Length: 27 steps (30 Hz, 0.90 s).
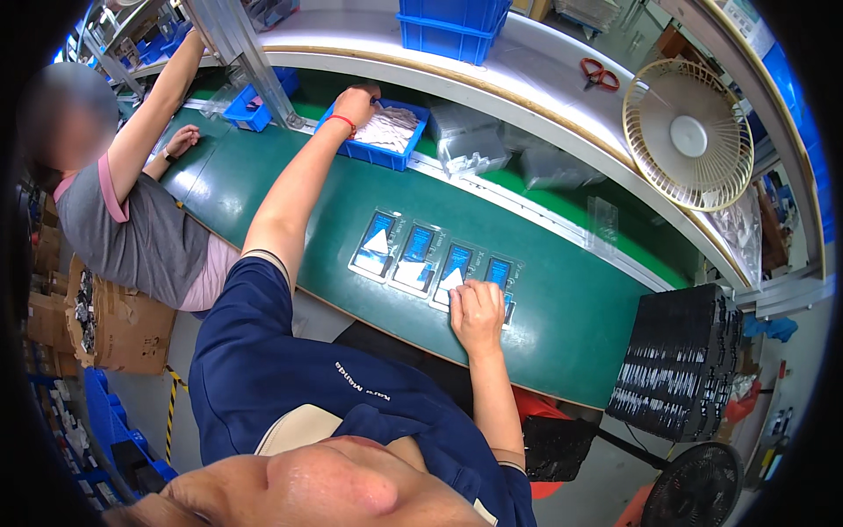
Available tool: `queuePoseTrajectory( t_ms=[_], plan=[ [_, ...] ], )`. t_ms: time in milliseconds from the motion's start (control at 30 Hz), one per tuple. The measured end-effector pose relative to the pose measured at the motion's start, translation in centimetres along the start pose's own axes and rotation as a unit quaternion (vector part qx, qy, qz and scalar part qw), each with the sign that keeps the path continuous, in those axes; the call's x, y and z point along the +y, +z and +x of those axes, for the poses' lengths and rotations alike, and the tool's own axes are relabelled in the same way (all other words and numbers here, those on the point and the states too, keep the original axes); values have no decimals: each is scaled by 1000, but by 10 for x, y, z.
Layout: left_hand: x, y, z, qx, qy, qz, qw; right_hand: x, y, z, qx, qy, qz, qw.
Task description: The recorder is assembling small blue electronic or mechanical components into clear plastic trays on a factory production line.
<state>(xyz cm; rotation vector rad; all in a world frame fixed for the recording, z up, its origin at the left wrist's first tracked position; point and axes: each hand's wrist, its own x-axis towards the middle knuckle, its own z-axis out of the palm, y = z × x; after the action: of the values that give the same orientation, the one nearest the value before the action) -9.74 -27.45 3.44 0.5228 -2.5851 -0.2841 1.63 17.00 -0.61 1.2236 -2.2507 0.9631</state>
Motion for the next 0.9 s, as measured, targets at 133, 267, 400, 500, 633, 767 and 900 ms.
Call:
queuePoseTrajectory(
  t_ms=[133, 267, 400, 500, 633, 767, 900],
  plan=[
    [-1, -4, 1, -50, 39, 6, 998, 0, 0, 2, -3, -4, -1, 1000],
    [-2, -12, -5, -59, 58, 30, 996, -1, -2, 1, -5, -5, 8, 1000],
    [8, -28, -22, 34, 47, -9, 998, 0, -4, 0, 24, 14, 29, 999],
    [62, -44, -76, 150, 88, -172, 970, 10, -4, 0, 123, 81, 63, 987],
    [160, -46, -173, 128, 260, -221, 931, 31, -18, 2, 220, 172, 45, 959],
    [239, -25, -239, 74, 337, -282, 895, 48, -25, -9, 279, 273, 89, 916],
    [258, 5, -267, -35, 365, -218, 904, 48, -36, -20, 259, 265, 73, 926]
  ],
)
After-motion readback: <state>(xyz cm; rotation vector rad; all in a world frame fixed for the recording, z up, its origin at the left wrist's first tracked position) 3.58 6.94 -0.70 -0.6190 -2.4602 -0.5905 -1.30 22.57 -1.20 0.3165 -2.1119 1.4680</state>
